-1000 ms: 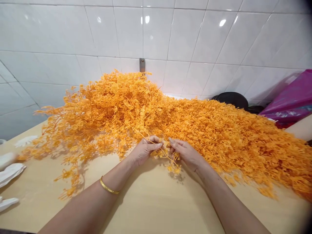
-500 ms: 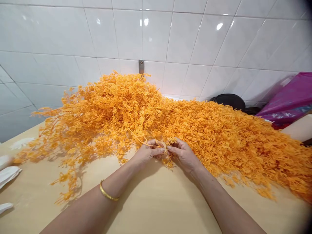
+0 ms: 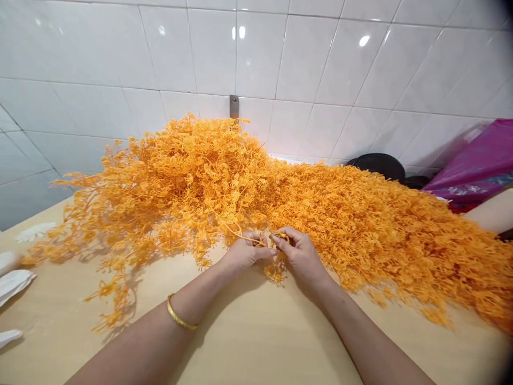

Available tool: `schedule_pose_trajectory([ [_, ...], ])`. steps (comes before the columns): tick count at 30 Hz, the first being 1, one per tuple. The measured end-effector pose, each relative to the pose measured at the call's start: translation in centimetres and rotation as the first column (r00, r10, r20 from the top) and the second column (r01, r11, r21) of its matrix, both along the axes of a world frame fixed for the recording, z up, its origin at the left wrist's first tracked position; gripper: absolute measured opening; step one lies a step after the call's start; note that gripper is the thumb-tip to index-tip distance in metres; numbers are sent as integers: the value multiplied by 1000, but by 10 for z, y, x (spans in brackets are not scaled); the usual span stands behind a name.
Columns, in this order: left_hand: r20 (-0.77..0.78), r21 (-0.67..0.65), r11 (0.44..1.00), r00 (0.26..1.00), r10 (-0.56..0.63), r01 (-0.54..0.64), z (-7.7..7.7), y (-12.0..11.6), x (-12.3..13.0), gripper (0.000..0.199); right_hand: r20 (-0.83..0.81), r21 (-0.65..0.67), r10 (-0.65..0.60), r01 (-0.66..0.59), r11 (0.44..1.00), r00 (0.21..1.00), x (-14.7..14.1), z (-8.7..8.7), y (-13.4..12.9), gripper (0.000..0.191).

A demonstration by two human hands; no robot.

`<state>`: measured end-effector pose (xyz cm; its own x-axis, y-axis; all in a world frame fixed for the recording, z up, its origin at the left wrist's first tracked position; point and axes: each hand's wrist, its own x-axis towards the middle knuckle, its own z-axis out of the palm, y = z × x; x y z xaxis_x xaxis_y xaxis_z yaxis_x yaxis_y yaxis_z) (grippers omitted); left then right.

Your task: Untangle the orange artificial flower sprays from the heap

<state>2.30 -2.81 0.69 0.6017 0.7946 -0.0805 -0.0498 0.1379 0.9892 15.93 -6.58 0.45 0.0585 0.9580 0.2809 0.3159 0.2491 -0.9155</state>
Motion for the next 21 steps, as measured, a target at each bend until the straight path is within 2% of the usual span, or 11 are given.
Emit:
schedule_pose_trajectory([
  [4, 3, 39, 999, 1000, 8, -8, -2, 0, 4, 14, 210, 200, -136, 94, 975, 968, -6, 4, -3, 15],
  [7, 23, 70, 996, 998, -51, 49, -3, 2, 4, 14, 162, 166, -204, 177, 970, 966, -10, 0, -2, 19],
  [9, 27, 64, 996, 998, -64, 62, -3, 2, 1, 14, 7, 72, -209, 208, 976, 978, -10, -4, 2, 22],
  [11, -3, 54, 990, 992, -128, 128, -2, 1, -4, 15, -254, -25, -231, 232, 972, 939, -5, -3, 7, 24],
  [13, -57, 62, 977, 978, -200, 204, -1, 1, -9, 16, -519, -98, -295, 287, 953, 802, 3, 1, 12, 23],
  [15, -90, 95, 975, 978, -191, 199, -1, 0, -13, 17, -652, -131, -328, 325, 937, 683, 11, 7, 13, 20],
  [17, -53, 124, 984, 991, -123, 129, -3, 1, -14, 17, -644, -122, -308, 304, 945, 700, 16, 11, 11, 18],
  [21, 54, 100, 991, 994, -92, 86, -5, 3, -13, 21, -492, -160, -244, 188, 969, 836, 13, 12, 4, 28],
])
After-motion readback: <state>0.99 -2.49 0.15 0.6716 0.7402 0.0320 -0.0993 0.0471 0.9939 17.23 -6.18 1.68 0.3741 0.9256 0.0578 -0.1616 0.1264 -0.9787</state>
